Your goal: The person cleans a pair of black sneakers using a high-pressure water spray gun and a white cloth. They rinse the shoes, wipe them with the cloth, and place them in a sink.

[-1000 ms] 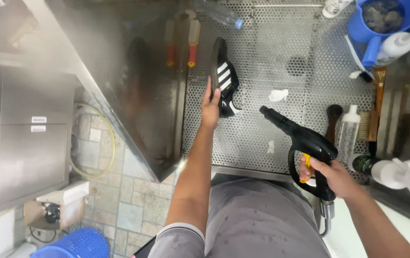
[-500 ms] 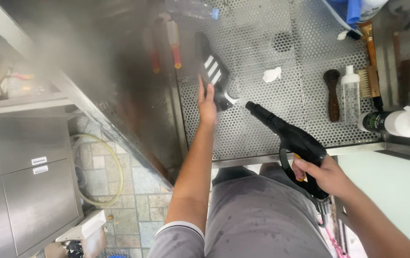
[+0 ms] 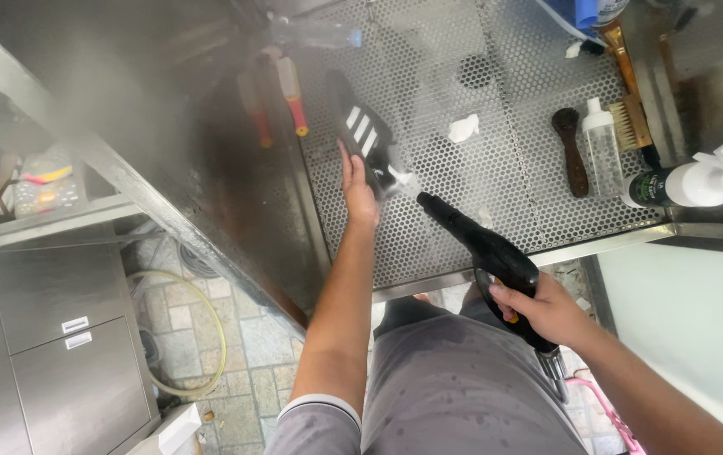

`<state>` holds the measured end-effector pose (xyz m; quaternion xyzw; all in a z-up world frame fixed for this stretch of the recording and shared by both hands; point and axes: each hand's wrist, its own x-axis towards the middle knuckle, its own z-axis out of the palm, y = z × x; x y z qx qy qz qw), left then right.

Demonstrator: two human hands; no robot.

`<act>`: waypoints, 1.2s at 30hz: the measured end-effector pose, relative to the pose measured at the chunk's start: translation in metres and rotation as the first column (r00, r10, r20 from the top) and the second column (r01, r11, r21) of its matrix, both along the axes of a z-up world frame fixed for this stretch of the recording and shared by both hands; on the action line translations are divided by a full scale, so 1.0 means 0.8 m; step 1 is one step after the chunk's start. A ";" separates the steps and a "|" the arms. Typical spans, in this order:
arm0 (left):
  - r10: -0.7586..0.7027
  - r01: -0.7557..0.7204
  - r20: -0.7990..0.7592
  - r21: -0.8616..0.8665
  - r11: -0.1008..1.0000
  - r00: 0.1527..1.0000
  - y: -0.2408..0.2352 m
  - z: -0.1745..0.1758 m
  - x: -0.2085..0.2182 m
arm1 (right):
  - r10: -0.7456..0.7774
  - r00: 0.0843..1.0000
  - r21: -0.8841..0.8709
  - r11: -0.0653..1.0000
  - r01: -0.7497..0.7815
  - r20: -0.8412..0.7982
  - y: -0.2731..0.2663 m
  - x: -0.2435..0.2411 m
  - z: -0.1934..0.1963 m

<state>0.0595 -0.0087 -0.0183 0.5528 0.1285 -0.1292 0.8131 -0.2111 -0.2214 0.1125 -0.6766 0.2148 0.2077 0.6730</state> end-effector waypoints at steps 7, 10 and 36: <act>0.011 -0.033 -0.111 -0.194 0.980 0.994 0.002 -0.006 0.004 | 0.041 0.997 -0.172 0.984 -0.051 -0.064 0.019 0.018 0.034; 0.007 -0.019 -0.073 -0.159 0.987 0.997 0.001 -0.011 0.004 | 0.070 0.995 -0.228 0.970 -0.086 -0.077 0.027 0.030 0.046; 0.008 -0.032 0.162 0.147 0.989 0.987 0.009 -0.039 0.002 | 0.039 0.999 -0.035 0.999 -0.038 0.032 0.020 0.066 0.039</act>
